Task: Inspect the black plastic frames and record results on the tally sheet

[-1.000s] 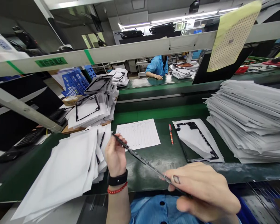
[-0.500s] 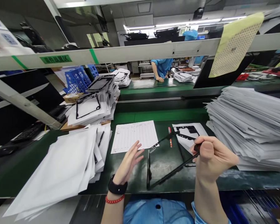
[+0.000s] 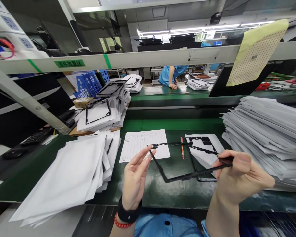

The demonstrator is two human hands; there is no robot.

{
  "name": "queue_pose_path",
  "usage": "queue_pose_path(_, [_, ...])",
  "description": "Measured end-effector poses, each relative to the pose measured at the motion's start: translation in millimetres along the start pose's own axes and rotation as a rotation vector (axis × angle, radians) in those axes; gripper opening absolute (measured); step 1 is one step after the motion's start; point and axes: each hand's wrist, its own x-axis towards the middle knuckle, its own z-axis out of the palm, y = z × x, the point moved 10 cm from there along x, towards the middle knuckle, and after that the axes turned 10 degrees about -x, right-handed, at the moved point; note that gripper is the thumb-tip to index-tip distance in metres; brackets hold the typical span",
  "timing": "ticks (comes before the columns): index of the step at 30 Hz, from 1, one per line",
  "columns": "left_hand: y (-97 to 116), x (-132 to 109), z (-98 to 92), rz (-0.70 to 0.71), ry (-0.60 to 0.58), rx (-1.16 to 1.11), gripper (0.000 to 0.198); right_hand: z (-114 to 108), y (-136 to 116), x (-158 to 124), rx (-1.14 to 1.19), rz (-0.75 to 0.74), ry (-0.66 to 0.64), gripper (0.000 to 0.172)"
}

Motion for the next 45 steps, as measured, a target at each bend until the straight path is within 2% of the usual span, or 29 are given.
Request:
queue_pose_path(3, [32, -8, 2.1, 0.295, 0.029, 0.052, 0.037, 11, 16, 0, 0.010, 0.179, -0.092, 0.065])
queue_pose_path(6, [55, -23, 3.3, 0.524, 0.038, 0.110, 0.024, 26, 27, -5, 0.080, 0.306, -0.198, 0.073])
queue_pose_path(9, [70, -41, 7.0, 0.700, 0.010, 0.179, 0.013, 36, 36, -15, 0.151, 0.364, -0.276, 0.073])
queue_pose_path(12, [78, -56, 10.2, 0.797, -0.010, 0.216, 0.013, 39, 47, -24, 0.201, 0.425, -0.308, 0.071])
queue_pose_path(18, [82, -66, 13.6, 0.828, -0.030, 0.221, 0.016, 45, 65, -41, 0.247, 0.593, -0.354, 0.071])
queue_pose_path(24, [84, -69, 20.1, 0.871, -0.118, 0.231, 0.015, 55, 71, -49, 0.282, 0.629, -0.388, 0.069])
queue_pose_path(30, [86, -76, 28.3, 0.897, -0.227, 0.237, 0.019, 68, 74, -57, 0.327, 0.673, -0.474, 0.069])
queue_pose_path(35, [91, -82, 45.3, 0.934, -0.261, 0.284, 0.006, 79, 82, -63, 0.369, 0.681, -0.562, 0.069])
queue_pose_path(39, [93, -89, 61.0, 0.967, -0.276, 0.272, 0.011, 89, 90, -68, 0.402, 0.654, -0.620, 0.065])
queue_pose_path(42, [89, -88, 56.9, 0.956, -0.231, 0.194, 0.018, 93, 92, -69, 0.425, 0.610, -0.628, 0.055])
queue_pose_path(45, [80, -70, 37.1, 0.850, -0.134, 0.118, 0.021, 87, 92, -73, 0.432, 0.564, -0.624, 0.041])
